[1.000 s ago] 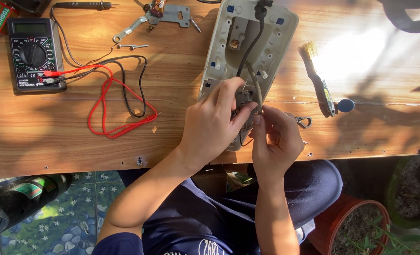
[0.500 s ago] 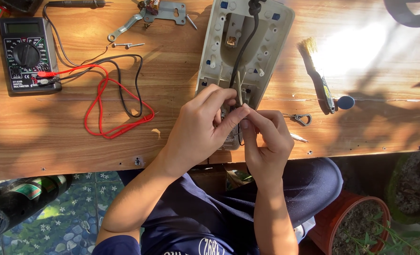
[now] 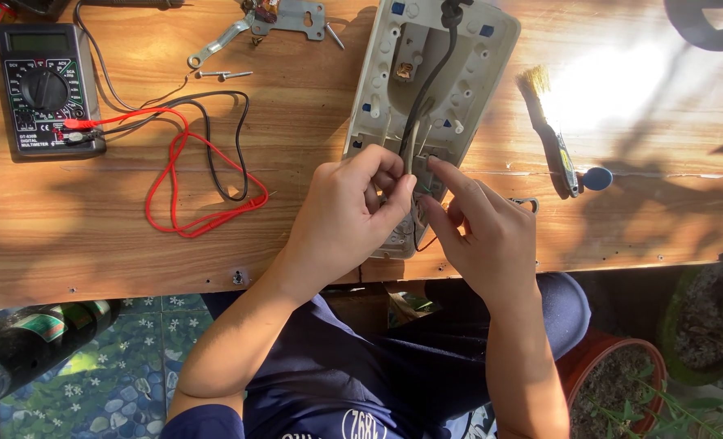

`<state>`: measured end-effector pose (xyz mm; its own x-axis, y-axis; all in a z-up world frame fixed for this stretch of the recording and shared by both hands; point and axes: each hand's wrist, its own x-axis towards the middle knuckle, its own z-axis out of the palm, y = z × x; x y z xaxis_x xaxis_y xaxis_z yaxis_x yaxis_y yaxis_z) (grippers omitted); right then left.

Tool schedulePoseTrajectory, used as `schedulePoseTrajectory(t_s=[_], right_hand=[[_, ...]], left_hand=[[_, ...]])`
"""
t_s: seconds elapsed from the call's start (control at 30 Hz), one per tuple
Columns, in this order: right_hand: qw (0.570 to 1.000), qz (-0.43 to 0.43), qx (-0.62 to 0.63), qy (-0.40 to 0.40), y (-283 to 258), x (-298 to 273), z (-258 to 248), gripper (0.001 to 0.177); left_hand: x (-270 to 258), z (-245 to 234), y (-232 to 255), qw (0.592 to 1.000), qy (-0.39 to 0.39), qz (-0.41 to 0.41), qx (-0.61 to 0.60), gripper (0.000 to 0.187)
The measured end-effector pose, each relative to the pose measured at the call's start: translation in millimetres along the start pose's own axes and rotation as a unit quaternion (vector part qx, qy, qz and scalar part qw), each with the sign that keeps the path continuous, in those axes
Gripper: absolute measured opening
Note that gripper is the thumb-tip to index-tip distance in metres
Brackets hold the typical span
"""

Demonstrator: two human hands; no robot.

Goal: The person uses a screwdriver to loosen and tighten screws on a disassembled white plastic appliance casing. They then connect wires to a small metal component inside the casing and secure the connections.

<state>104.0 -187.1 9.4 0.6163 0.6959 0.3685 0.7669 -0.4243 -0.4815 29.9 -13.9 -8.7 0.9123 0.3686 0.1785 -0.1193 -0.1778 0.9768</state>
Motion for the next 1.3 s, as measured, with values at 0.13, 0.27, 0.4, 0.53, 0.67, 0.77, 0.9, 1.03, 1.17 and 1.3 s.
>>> schedulePoseTrajectory(t_s=[0.13, 0.27, 0.4, 0.53, 0.67, 0.77, 0.9, 1.03, 1.17, 1.3], right_hand=[[0.998, -0.049, -0.027, -0.004, 6.8, 4.6, 0.6, 0.049], [0.995, -0.068, -0.067, -0.015, 11.9, 3.4, -0.3, 0.04], [0.997, -0.046, -0.067, -0.005, 13.1, -0.3, 1.6, 0.042], [0.997, -0.036, -0.074, 0.01, 13.7, -6.6, 5.1, 0.042], [0.989, -0.015, -0.148, -0.026, 13.0, -10.1, 4.2, 0.033], [0.988, -0.008, -0.154, -0.02, 15.7, -11.4, 6.9, 0.032], [0.992, -0.016, -0.123, -0.018, 18.0, -13.1, 8.8, 0.035], [0.989, -0.021, -0.145, -0.015, 15.5, -13.5, 10.4, 0.035], [0.991, -0.023, -0.133, -0.002, 15.7, -12.5, 13.8, 0.031], [0.993, -0.025, -0.114, -0.011, 15.2, -11.8, 12.0, 0.033]], left_hand=[[-3.4, -0.9, -2.2, 0.999, -0.003, 0.015, 0.042, 0.004], [-9.9, -2.3, -0.9, 0.991, 0.011, 0.033, 0.127, 0.005], [-11.5, -1.3, 2.7, 0.975, 0.031, 0.058, 0.214, 0.008], [-14.8, 2.5, 3.1, 0.966, 0.052, 0.076, 0.242, 0.017], [-11.8, -0.9, 11.1, 0.928, 0.035, 0.112, 0.354, 0.015], [-9.1, -2.1, 11.5, 0.919, 0.034, 0.128, 0.372, 0.011], [-5.3, -8.8, 16.0, 0.948, 0.012, 0.116, 0.295, 0.013], [-6.9, -14.7, 13.2, 0.947, 0.014, 0.132, 0.292, 0.019], [-9.8, -21.1, 6.5, 0.952, -0.022, 0.121, 0.28, 0.028], [-8.3, -21.8, 6.8, 0.941, -0.022, 0.175, 0.289, 0.019]])
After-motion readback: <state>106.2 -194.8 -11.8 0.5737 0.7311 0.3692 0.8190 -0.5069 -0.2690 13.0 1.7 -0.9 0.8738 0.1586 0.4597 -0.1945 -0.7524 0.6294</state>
